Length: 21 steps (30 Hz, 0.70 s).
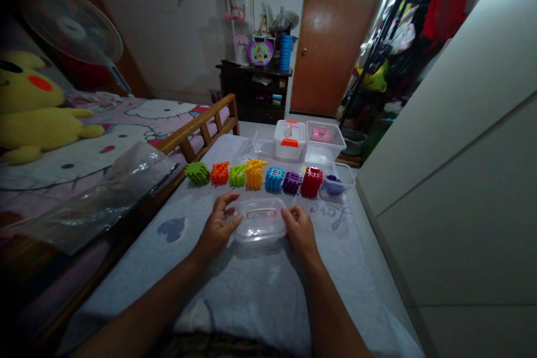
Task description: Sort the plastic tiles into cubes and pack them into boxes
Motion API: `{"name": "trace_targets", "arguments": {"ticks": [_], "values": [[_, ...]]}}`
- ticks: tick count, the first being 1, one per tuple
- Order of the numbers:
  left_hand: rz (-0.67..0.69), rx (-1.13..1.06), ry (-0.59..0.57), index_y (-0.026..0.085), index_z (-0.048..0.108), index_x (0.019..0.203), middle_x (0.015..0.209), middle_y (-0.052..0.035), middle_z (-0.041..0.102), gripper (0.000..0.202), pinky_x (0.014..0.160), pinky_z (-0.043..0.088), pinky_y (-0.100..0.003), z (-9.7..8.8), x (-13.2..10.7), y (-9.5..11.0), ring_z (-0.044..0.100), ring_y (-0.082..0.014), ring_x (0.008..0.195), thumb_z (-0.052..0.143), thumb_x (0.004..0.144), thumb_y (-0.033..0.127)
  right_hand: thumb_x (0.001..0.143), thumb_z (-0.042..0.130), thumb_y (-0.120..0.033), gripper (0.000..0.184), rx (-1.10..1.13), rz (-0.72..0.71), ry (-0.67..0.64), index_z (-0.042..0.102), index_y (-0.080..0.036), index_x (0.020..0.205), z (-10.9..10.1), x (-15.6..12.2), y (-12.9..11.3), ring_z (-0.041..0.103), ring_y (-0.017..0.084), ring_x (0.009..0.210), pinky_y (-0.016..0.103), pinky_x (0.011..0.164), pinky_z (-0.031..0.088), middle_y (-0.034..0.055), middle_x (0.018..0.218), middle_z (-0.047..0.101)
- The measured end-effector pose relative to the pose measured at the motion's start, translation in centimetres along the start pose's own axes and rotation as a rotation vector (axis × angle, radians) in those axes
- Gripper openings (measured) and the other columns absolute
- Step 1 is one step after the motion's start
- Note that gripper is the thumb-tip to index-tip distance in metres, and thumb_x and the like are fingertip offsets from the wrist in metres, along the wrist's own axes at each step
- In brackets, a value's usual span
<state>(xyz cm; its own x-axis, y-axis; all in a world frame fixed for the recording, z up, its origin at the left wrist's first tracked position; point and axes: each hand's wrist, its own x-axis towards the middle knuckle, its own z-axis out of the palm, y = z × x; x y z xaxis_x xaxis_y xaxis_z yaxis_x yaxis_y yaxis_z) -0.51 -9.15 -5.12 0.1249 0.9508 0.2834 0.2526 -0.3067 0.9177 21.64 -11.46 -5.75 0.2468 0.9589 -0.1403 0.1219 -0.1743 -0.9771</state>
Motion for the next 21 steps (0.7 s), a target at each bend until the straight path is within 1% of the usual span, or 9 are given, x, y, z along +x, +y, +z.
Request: {"name": "trace_targets", "arguments": {"ticks": [1,2,3,5,7,9,13,15,21], "values": [[-0.050,0.043,0.041,0.025,0.047,0.128,0.123,-0.0092,0.054,0.048,0.093,0.048,-0.037,0.08,-0.11,-0.22,0.056,-0.0234,0.113,0.061,0.083,0.035,0.079,0.062,-0.058,0.038,0.022,-0.011,0.005,0.057,-0.020,0.087,0.13,0.06,-0.02,0.047,0.013,0.042,0.023,0.039,0.033,-0.0052,0.053,0.055],[-0.099,0.084,0.051,0.024,0.045,0.129,0.113,-0.0071,0.057,0.051,0.085,0.049,-0.034,0.09,-0.21,-0.33,0.059,-0.0215,0.101,0.062,0.083,0.039,0.079,0.063,-0.057,0.041,0.035,-0.033,0.003,0.058,-0.020,0.096,0.24,0.10,-0.09,0.050,0.014,0.045,0.024,0.042,0.036,-0.0039,0.058,0.059],[-0.140,0.119,0.032,0.023,0.045,0.128,0.101,-0.0042,0.058,0.052,0.079,0.048,-0.032,0.04,-0.28,-0.36,0.059,-0.0195,0.089,0.061,0.083,0.043,0.079,0.063,-0.055,0.043,0.036,-0.066,-0.011,0.059,-0.019,0.102,0.32,0.11,-0.19,0.054,0.015,0.050,0.025,0.046,0.039,-0.0022,0.063,0.063],[-0.185,0.162,-0.035,0.020,0.049,0.124,0.081,0.0014,0.055,0.047,0.069,0.045,-0.030,-0.10,-0.37,-0.25,0.057,-0.0173,0.072,0.054,0.088,0.049,0.082,0.060,-0.054,0.042,0.010,-0.147,-0.057,0.062,-0.018,0.104,0.39,0.07,-0.39,0.062,0.018,0.065,0.027,0.057,0.046,0.0018,0.075,0.068],[-0.196,0.177,-0.075,0.019,0.052,0.119,0.070,0.0038,0.051,0.043,0.065,0.041,-0.029,-0.17,-0.35,-0.11,0.056,-0.0177,0.065,0.045,0.092,0.051,0.087,0.055,-0.053,0.040,-0.014,-0.198,-0.102,0.065,-0.017,0.103,0.38,-0.01,-0.46,0.065,0.020,0.078,0.029,0.068,0.049,0.0045,0.086,0.071],[-0.199,0.160,-0.076,0.019,0.054,0.119,0.067,0.0037,0.052,0.042,0.063,0.039,-0.029,-0.13,-0.26,-0.11,0.056,-0.0186,0.064,0.040,0.094,0.051,0.089,0.052,-0.053,0.043,-0.031,-0.206,-0.124,0.066,-0.017,0.107,0.31,-0.05,-0.36,0.066,0.021,0.084,0.029,0.071,0.050,0.0058,0.094,0.072],[-0.202,0.106,-0.073,0.019,0.055,0.119,0.074,0.0004,0.060,0.040,0.067,0.042,-0.030,0.05,0.00,-0.47,0.059,-0.0198,0.070,0.039,0.094,0.047,0.092,0.048,-0.053,0.045,-0.066,-0.202,-0.152,0.065,-0.018,0.114,0.13,0.06,0.10,0.065,0.023,0.094,0.031,0.076,0.051,0.0073,0.103,0.071],[-0.208,0.103,-0.069,0.019,0.055,0.118,0.076,-0.0004,0.061,0.039,0.069,0.044,-0.030,0.09,0.07,-0.64,0.060,-0.0199,0.072,0.038,0.094,0.045,0.094,0.046,-0.052,0.045,-0.091,-0.223,-0.157,0.065,-0.018,0.115,0.06,0.14,0.25,0.065,0.024,0.098,0.032,0.080,0.051,0.0081,0.107,0.071],[-0.179,0.139,-0.042,0.019,0.056,0.116,0.082,-0.0018,0.063,0.036,0.071,0.046,-0.031,0.16,0.03,-0.65,0.060,-0.0189,0.072,0.037,0.094,0.041,0.096,0.040,-0.048,0.043,-0.162,-0.278,-0.130,0.064,-0.019,0.116,0.03,0.23,0.28,0.064,0.023,0.102,0.034,0.089,0.049,0.0093,0.111,0.070]]}}
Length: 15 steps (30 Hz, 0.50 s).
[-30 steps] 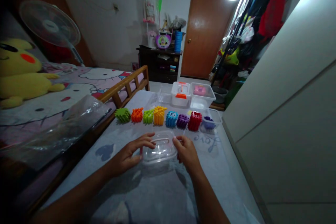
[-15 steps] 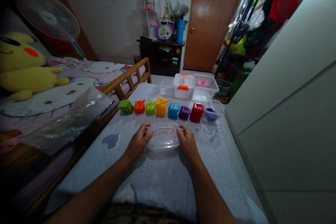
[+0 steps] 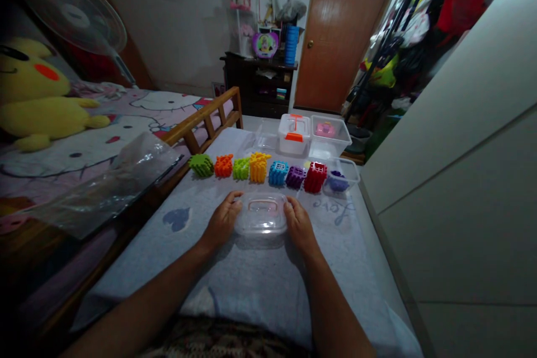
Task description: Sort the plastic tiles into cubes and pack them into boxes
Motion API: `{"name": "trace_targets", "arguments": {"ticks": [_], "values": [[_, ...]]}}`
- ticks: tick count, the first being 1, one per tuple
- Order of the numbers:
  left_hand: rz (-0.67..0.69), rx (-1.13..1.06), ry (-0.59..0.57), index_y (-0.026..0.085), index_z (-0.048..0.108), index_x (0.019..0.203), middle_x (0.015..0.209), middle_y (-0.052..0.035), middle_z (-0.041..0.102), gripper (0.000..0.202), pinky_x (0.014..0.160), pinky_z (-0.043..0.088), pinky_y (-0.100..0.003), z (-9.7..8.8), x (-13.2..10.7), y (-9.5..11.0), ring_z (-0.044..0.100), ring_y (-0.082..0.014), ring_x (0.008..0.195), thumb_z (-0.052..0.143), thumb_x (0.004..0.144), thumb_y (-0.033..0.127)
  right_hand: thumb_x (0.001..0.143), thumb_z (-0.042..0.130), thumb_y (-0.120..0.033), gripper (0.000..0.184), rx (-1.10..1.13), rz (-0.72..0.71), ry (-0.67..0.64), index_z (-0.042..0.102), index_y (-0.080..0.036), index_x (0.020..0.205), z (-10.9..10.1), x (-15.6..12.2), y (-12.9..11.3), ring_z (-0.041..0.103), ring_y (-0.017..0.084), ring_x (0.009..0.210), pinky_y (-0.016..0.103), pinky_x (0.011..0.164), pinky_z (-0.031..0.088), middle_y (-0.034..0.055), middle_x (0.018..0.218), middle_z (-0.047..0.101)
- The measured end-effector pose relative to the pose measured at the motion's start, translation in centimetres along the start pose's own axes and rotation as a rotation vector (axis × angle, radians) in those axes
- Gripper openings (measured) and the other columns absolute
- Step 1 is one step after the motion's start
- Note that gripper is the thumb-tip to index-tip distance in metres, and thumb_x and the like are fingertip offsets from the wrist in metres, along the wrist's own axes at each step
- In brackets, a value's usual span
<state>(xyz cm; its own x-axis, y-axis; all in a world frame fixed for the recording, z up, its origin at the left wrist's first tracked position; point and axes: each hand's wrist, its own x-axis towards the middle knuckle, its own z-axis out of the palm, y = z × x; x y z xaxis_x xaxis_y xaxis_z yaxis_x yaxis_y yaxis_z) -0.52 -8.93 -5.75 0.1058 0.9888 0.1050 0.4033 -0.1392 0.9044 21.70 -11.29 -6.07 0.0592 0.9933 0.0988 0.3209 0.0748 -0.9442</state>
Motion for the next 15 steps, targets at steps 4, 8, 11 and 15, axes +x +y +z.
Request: {"name": "trace_targets", "arguments": {"ticks": [4,8,11,15], "values": [[0.021,0.003,0.002,0.019,0.057,0.114,0.089,-0.0038,0.066,0.036,0.074,0.046,-0.031,-0.10,0.02,0.17,0.061,-0.0197,0.079,0.037,0.094,0.040,0.097,0.039,-0.043,0.040,-0.040,-0.026,0.009,0.064,-0.019,0.115,0.03,0.06,-0.03,0.064,0.022,0.099,0.032,0.088,0.049,0.0086,0.108,0.070],[0.023,0.003,-0.017,0.018,0.058,0.112,0.076,-0.0003,0.061,0.037,0.066,0.043,-0.029,-0.45,0.22,0.26,0.058,-0.0186,0.070,0.038,0.093,0.043,0.097,0.038,-0.043,0.041,-0.074,-0.019,0.006,0.064,-0.017,0.114,0.02,0.06,-0.22,0.065,0.021,0.095,0.031,0.085,0.049,0.0082,0.105,0.071],[-0.011,-0.015,-0.051,0.018,0.059,0.113,0.061,0.0046,0.050,0.040,0.057,0.037,-0.027,-0.73,0.43,0.14,0.051,-0.0169,0.057,0.042,0.091,0.047,0.096,0.039,-0.045,0.041,-0.093,0.001,0.019,0.065,-0.018,0.111,-0.01,0.04,-0.45,0.065,0.022,0.096,0.032,0.085,0.049,0.0087,0.105,0.071],[-0.050,-0.099,-0.112,0.017,0.057,0.116,0.063,0.0044,0.054,0.045,0.055,0.036,-0.025,-0.89,0.50,-0.14,0.052,-0.0157,0.056,0.049,0.088,0.051,0.097,0.037,-0.042,0.039,-0.128,-0.018,0.021,0.065,-0.018,0.111,-0.05,0.08,-0.48,0.065,0.023,0.101,0.033,0.089,0.049,0.0094,0.107,0.071]]}}
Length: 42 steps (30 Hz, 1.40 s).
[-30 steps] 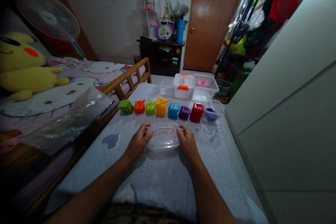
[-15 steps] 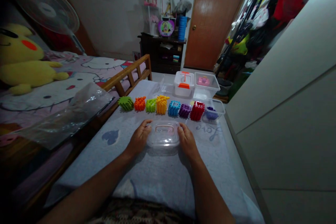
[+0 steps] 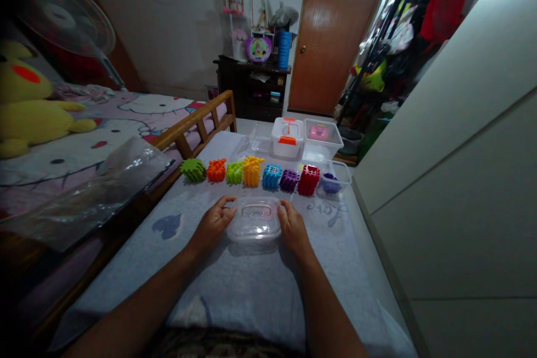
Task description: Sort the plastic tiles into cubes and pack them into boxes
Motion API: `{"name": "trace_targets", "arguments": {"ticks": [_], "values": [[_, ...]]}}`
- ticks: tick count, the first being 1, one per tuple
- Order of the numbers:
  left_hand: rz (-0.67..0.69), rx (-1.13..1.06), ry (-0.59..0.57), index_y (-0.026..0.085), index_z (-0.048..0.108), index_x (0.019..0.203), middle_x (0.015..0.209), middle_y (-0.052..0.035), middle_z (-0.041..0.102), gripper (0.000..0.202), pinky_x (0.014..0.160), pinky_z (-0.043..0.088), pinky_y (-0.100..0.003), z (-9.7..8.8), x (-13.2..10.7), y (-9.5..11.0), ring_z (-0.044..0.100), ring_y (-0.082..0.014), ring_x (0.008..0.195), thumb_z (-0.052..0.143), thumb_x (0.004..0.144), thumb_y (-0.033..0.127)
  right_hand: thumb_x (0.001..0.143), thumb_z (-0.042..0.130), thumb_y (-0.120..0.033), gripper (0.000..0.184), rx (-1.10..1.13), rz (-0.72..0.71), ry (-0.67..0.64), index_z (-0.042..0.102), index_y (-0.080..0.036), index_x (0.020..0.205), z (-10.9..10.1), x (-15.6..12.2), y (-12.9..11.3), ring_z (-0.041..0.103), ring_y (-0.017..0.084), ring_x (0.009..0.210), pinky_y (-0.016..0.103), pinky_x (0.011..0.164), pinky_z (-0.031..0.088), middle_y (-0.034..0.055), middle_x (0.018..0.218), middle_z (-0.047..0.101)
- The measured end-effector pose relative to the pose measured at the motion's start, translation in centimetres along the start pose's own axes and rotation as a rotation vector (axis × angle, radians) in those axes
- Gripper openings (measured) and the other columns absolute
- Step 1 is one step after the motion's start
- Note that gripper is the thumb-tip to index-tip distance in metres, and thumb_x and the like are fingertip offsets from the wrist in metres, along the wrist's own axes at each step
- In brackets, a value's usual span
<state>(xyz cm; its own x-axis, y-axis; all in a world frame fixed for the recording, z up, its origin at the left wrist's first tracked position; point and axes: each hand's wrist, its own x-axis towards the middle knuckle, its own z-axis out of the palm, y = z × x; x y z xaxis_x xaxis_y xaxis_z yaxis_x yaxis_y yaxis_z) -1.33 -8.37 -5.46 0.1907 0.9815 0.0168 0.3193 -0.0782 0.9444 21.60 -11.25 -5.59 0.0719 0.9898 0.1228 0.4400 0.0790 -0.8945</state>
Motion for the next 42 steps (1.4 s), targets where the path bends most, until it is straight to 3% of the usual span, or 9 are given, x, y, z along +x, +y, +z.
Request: {"name": "trace_targets", "arguments": {"ticks": [9,19,22,25,28,33,39,42], "values": [[0.049,0.073,-0.008,0.016,0.055,0.121,0.067,0.0027,0.057,0.047,0.058,0.038,-0.027,0.0,-0.3,0.3,0.051,-0.0166,0.058,0.040,0.093,0.049,0.098,0.035,-0.040,0.036,-0.031,-0.099,0.019,0.064,-0.020,0.106,0.2,0.1,0.7,0.064,0.022,0.095,0.033,0.086,0.049,0.0085,0.100,0.071],[0.089,0.121,0.025,0.016,0.059,0.120,0.076,-0.0008,0.061,0.044,0.068,0.043,-0.030,-0.3,-0.2,0.1,0.056,-0.0186,0.067,0.037,0.093,0.043,0.096,0.038,-0.045,0.036,0.030,-0.075,0.051,0.064,-0.021,0.099,0.0,0.0,0.5,0.064,0.022,0.088,0.034,0.080,0.049,0.0074,0.093,0.069],[0.048,0.036,0.010,0.016,0.057,0.123,0.071,0.0012,0.057,0.045,0.065,0.044,-0.029,-0.3,-0.1,-0.6,0.054,-0.0175,0.063,0.037,0.094,0.044,0.095,0.039,-0.051,0.040,0.137,0.021,0.016,0.064,-0.021,0.101,-0.2,-0.3,0.3,0.060,0.020,0.066,0.032,0.060,0.048,0.0049,0.077,0.065],[0.047,-0.001,0.021,0.017,0.058,0.121,0.076,0.0000,0.060,0.041,0.067,0.045,-0.029,-0.4,0.0,-1.1,0.057,-0.0181,0.068,0.039,0.094,0.041,0.094,0.039,-0.052,0.042,0.247,0.186,-0.030,0.064,-0.020,0.106,-0.1,-0.8,0.2,0.047,0.015,0.044,0.027,0.041,0.037,-0.0016,0.060,0.053],[0.082,0.045,0.026,0.017,0.061,0.116,0.085,-0.0028,0.065,0.037,0.075,0.046,-0.031,-0.5,0.2,-1.2,0.060,-0.0202,0.079,0.040,0.093,0.038,0.092,0.042,-0.048,0.038,0.228,0.207,-0.020,0.066,-0.019,0.101,0.1,-0.9,0.1,0.046,0.014,0.044,0.026,0.041,0.035,-0.0028,0.058,0.051],[0.101,0.075,0.027,0.017,0.063,0.113,0.087,-0.0038,0.067,0.037,0.079,0.047,-0.032,-0.5,0.3,-1.1,0.063,-0.0219,0.084,0.040,0.094,0.037,0.090,0.046,-0.040,0.030,0.152,0.077,0.054,0.068,-0.019,0.087,0.2,-0.7,0.2,0.057,0.017,0.065,0.026,0.056,0.044,0.0007,0.064,0.058],[0.074,0.036,0.113,0.017,0.065,0.106,0.083,-0.0021,0.066,0.033,0.073,0.047,-0.031,-0.7,0.9,-1.6,0.061,-0.0198,0.076,0.043,0.090,0.036,0.090,0.048,-0.045,0.033,0.326,0.224,-0.016,0.067,-0.018,0.095,0.5,-1.1,-0.3,0.045,0.012,0.042,0.023,0.039,0.034,-0.0045,0.054,0.051],[0.055,-0.003,0.124,0.018,0.066,0.102,0.082,-0.0025,0.066,0.031,0.074,0.048,-0.032,-0.7,1.0,-1.7,0.061,-0.0199,0.077,0.045,0.090,0.038,0.088,0.050,-0.048,0.037,0.344,0.231,-0.022,0.067,-0.017,0.098,0.5,-1.0,0.0,0.047,0.013,0.042,0.024,0.038,0.036,-0.0040,0.054,0.053]]}}
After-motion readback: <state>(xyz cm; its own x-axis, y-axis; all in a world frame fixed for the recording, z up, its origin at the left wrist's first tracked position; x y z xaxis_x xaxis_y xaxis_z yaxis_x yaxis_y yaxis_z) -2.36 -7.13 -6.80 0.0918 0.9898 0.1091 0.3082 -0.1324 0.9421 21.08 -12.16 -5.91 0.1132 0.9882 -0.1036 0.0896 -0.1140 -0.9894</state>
